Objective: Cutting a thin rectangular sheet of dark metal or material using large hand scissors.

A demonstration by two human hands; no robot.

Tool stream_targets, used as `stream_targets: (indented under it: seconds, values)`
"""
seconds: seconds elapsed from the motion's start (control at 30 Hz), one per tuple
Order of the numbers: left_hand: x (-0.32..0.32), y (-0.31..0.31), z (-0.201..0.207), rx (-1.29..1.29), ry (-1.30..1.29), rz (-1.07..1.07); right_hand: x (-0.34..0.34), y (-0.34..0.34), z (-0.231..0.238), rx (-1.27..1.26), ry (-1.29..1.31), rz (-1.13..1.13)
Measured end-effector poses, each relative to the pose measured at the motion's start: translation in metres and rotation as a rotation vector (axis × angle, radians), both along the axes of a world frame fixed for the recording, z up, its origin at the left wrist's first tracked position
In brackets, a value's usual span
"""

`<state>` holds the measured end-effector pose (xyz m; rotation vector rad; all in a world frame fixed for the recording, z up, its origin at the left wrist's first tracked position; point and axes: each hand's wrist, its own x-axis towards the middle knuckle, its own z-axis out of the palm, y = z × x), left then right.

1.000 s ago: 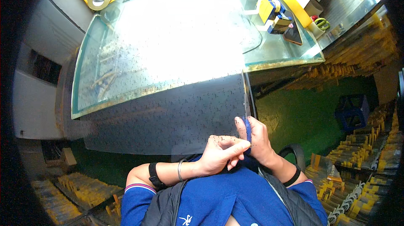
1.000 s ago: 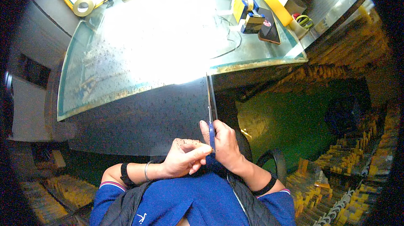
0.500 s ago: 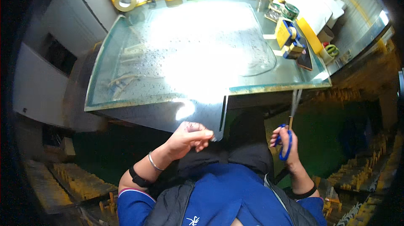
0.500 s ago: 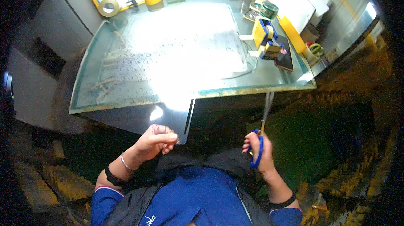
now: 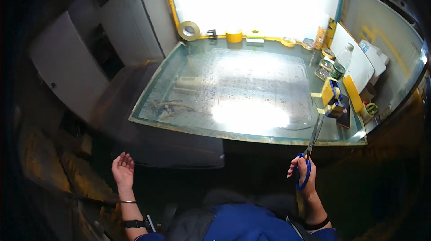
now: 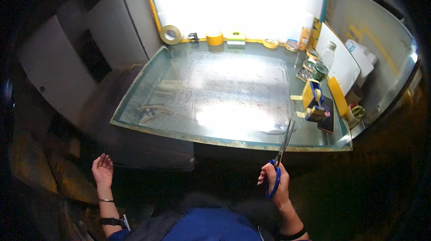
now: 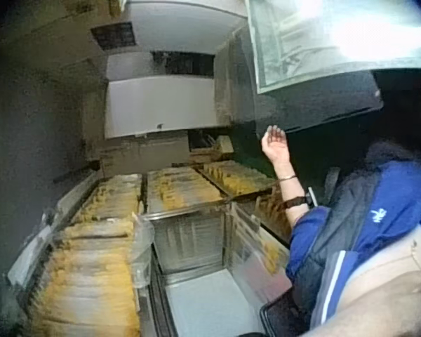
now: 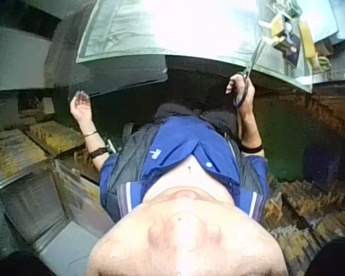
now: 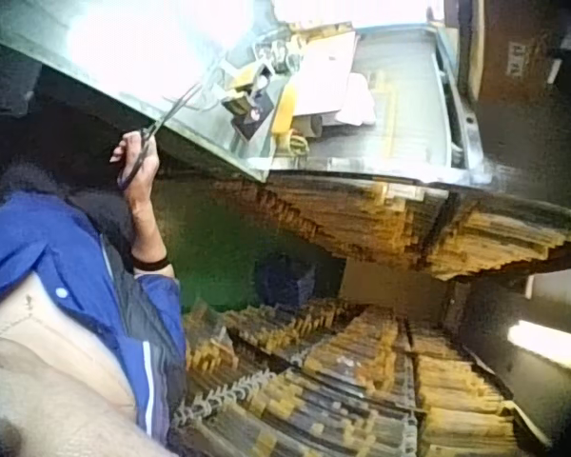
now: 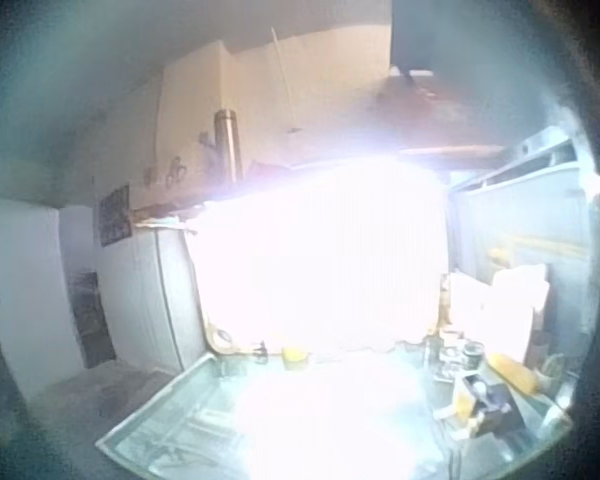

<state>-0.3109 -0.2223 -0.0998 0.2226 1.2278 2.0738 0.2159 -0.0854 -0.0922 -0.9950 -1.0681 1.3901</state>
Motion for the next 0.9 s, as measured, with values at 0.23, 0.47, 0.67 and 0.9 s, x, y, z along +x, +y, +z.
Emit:
stream_targets:
  seconds: [0.23, 0.47, 0.67, 0.9]
  values:
    - [0.062, 0.058, 0.007, -0.083, 0.16, -0.043, 0.007, -0.002, -0.003, -0.009, 0.016, -0.038]
    - [0.045, 0.052, 0.007, -0.071, 0.234, -0.064, 0.018, -0.01, -0.012, -0.066, -0.035, -0.097]
    - [-0.019, 0.048, -0.015, 0.006, 0.266, -0.371, 0.015, -0.009, -0.016, -0.122, -0.053, -0.083]
    - [-0.072, 0.139, 0.066, -0.354, 0.663, -0.377, 0.017, -0.009, -0.012, -0.126, -0.066, -0.133]
